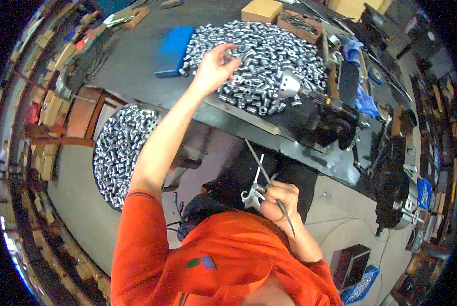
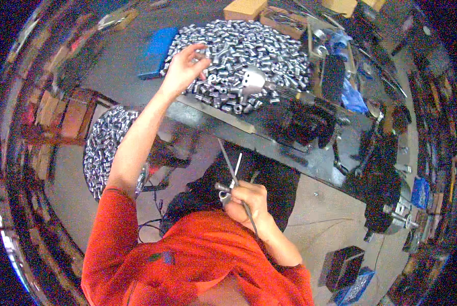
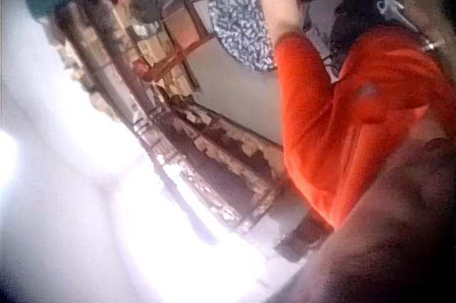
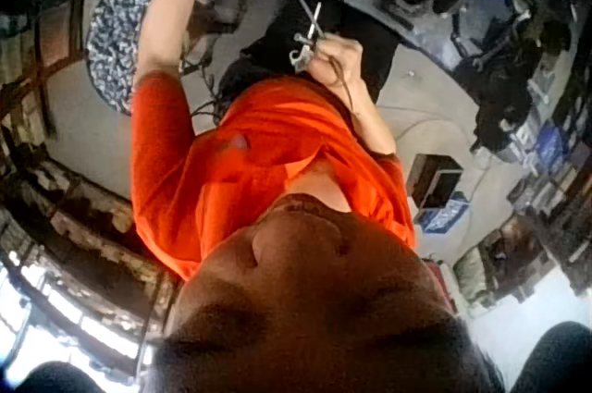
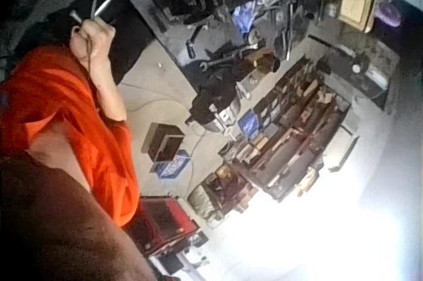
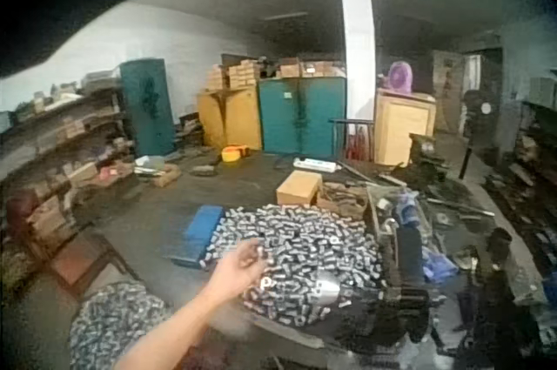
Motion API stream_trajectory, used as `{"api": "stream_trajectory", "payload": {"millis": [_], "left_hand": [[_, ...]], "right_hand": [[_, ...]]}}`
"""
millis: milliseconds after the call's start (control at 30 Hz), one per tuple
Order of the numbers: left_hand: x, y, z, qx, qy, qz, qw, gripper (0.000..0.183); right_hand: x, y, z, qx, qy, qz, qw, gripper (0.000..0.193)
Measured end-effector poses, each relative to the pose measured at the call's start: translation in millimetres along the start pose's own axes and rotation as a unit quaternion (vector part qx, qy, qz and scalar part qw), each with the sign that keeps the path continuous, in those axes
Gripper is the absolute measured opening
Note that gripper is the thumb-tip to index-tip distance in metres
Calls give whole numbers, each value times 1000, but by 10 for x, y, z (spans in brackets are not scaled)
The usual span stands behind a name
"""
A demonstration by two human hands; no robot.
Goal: The person picks up metal components from a bin, holds them up for a closer look, and then places them onto a large pile on a metal workbench.
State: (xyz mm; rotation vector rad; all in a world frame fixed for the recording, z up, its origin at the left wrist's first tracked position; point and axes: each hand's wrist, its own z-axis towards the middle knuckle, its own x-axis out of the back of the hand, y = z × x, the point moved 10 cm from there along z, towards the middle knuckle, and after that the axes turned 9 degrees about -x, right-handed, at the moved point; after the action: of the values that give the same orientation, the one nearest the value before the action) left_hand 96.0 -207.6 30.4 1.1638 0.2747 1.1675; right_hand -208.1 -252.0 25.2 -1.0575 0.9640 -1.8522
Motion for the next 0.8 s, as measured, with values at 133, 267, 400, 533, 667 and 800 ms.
{"api": "stream_trajectory", "payload": {"millis": [133, 267, 400, 533, 667, 800], "left_hand": [[341, 230, -268, -54, -80, 173, 980, 32], [1226, -120, -1162, -10, -27, 174, 984, 24], [1856, -753, -2112, 131, -118, 346, 921, 32], [1985, -1093, -2506, 200, -166, 502, 825, 35], [1890, -1076, -2389, 194, -198, 530, 802, 34], [1597, -575, -2116, 162, -138, 350, 912, 32]], "right_hand": [[-15, 147, -99, -34, -5, 21, 999, 24], [-87, 188, -80, -59, -25, 39, 997, 23], [-191, 293, -95, -79, -61, 50, 994, 27], [-287, 268, -92, -63, -89, 45, 993, 25], [-299, 246, -111, -61, -90, 48, 993, 25], [-283, 339, -191, -75, -90, 42, 992, 26]]}}
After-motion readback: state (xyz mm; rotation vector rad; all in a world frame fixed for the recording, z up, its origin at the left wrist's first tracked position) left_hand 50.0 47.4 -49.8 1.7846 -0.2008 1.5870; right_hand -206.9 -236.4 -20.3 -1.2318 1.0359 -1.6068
